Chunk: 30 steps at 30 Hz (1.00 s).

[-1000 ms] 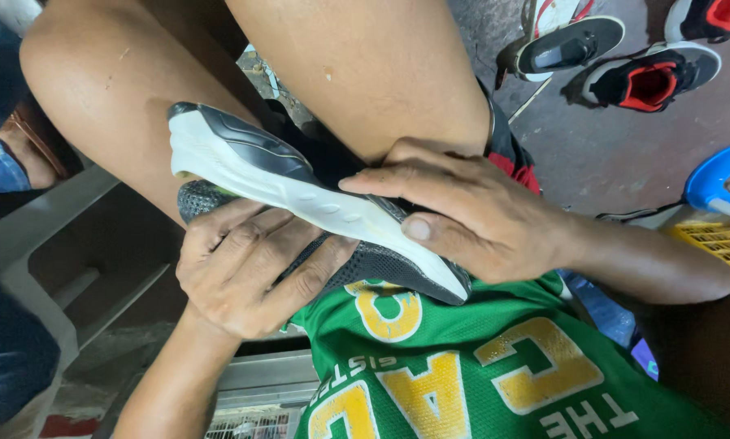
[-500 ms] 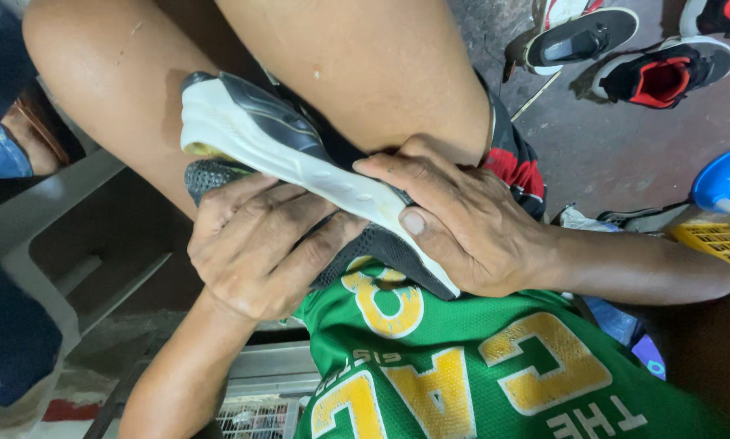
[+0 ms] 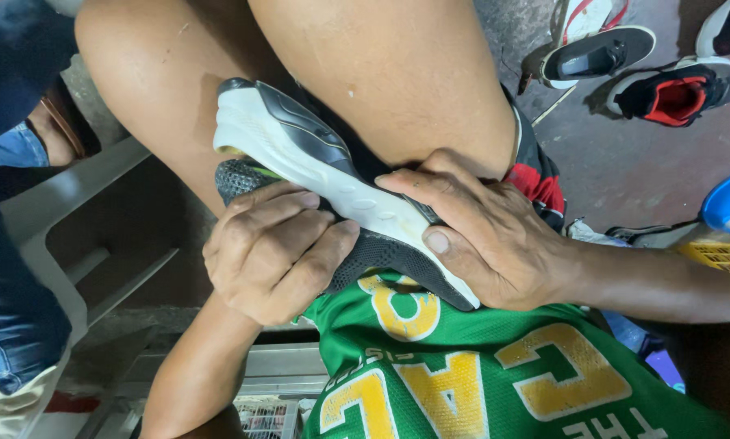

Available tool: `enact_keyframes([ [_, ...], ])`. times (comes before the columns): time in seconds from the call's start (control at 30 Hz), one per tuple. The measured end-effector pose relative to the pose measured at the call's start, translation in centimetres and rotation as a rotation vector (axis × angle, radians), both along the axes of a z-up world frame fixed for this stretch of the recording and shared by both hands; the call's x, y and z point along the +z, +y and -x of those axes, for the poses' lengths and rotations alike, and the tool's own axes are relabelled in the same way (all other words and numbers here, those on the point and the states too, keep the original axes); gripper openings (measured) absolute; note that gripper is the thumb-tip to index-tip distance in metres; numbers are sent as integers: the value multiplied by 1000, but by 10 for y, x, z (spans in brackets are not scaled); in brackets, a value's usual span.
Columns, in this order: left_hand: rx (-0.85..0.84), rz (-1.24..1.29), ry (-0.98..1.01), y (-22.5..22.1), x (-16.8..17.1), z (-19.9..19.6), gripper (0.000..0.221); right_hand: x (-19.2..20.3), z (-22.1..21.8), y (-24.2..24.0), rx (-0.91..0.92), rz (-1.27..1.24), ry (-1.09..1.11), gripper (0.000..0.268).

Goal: The person presses the black mesh upper of a sneaker onto its white midsole, running their fingers along the seam and applying firm pressure by hand to bond the parts together.

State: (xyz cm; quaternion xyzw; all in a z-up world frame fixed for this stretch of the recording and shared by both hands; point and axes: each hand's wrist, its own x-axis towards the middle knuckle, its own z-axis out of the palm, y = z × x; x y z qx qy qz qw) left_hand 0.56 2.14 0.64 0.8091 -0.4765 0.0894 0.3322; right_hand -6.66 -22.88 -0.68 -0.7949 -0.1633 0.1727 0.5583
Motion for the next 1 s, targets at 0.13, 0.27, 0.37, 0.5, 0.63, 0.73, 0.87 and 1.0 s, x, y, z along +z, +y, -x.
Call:
enact_keyframes([
  [0.13, -20, 38, 11, 7, -12, -1, 21, 1, -1, 0, 12, 15, 16, 49],
  [0.27, 7, 54, -34, 9, -20, 4, 17, 0, -3, -1, 22, 21, -1, 48],
  [0.37, 104, 27, -70, 11, -14, 13, 21, 0, -4, -3, 5, 0, 8, 46],
  [0.5, 506, -179, -149, 25, 10, 35, 45, -2, -5, -4, -23, -49, 45, 46],
  [0.63, 948, 167, 276, 21, 4, 74, 51, -3, -3, -7, -20, -24, 20, 46],
  [0.73, 988, 383, 687, 9, -8, 101, 57, -3, -1, -6, -11, -9, 38, 46],
  [0.87, 894, 412, 913, -6, -16, 110, 70, -6, 0, -7, -6, 2, 5, 47],
  [1.0, 784, 547, 1162, -10, -8, 102, 49, -4, 6, -8, -9, 39, -10, 50],
])
